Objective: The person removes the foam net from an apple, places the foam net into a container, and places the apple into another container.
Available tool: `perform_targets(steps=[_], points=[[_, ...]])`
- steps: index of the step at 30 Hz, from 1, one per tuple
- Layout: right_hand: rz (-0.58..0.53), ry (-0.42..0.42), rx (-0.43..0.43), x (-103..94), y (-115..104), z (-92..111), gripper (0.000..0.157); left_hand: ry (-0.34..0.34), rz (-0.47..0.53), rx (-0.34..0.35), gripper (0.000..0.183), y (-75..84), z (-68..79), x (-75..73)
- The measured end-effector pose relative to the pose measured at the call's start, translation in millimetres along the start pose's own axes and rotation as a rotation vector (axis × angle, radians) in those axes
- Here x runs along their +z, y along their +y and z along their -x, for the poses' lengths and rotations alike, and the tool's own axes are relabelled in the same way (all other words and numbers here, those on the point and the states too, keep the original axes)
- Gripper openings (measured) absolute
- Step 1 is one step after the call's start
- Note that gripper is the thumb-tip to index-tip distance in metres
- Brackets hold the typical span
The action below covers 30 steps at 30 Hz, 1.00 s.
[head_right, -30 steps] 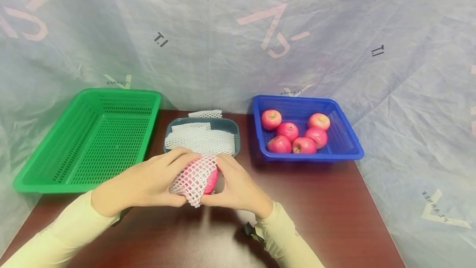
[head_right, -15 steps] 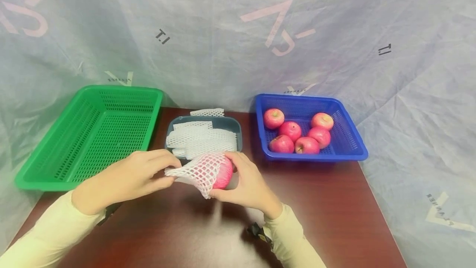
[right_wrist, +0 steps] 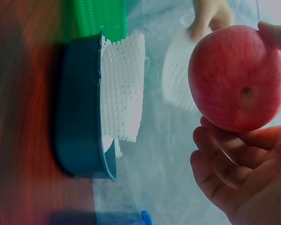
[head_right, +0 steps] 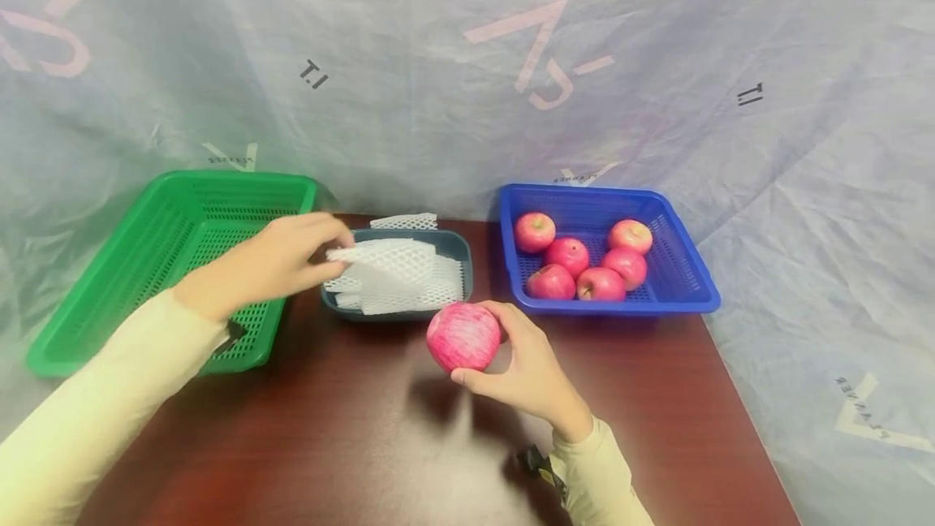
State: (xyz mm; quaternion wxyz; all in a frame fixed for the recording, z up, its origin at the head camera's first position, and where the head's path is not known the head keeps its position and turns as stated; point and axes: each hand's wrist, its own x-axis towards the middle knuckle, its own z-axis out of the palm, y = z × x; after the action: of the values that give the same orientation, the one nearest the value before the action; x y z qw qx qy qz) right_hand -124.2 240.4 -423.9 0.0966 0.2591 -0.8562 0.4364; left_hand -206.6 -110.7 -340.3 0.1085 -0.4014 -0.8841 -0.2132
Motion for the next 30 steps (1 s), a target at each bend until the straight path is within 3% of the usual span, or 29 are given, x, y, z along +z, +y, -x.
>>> perform_targets(steps=[5, 10, 14, 19, 23, 30], points=[[0.011, -0.005, 0.018, 0.4, 5, 7, 0.076, -0.117, 0.004, -0.115, 0.008, -30.1, -39.9, 20.9], [0.019, -0.002, 0.029, -1.5, 6, 13, 0.076, -0.197, 0.016, -0.210, 0.010, -53.8, -65.2, 43.8], [0.019, 0.000, 0.039, -3.6, 8, 17, 0.075, -0.281, 0.014, -0.284, 0.017, -70.4, -72.4, 60.0], [0.021, -0.002, 0.035, -6.5, 11, 19, 0.074, -0.402, 0.006, -0.373, 0.038, -83.6, -73.2, 71.2], [0.026, -0.002, 0.029, -10.0, 14, 19, 0.074, -0.408, -0.021, -0.388, 0.050, -85.4, -76.0, 72.7], [0.046, 0.023, 0.042, -14.7, 19, 23, 0.075, -0.384, -0.075, -0.392, 0.069, -74.9, -87.2, 68.9]])
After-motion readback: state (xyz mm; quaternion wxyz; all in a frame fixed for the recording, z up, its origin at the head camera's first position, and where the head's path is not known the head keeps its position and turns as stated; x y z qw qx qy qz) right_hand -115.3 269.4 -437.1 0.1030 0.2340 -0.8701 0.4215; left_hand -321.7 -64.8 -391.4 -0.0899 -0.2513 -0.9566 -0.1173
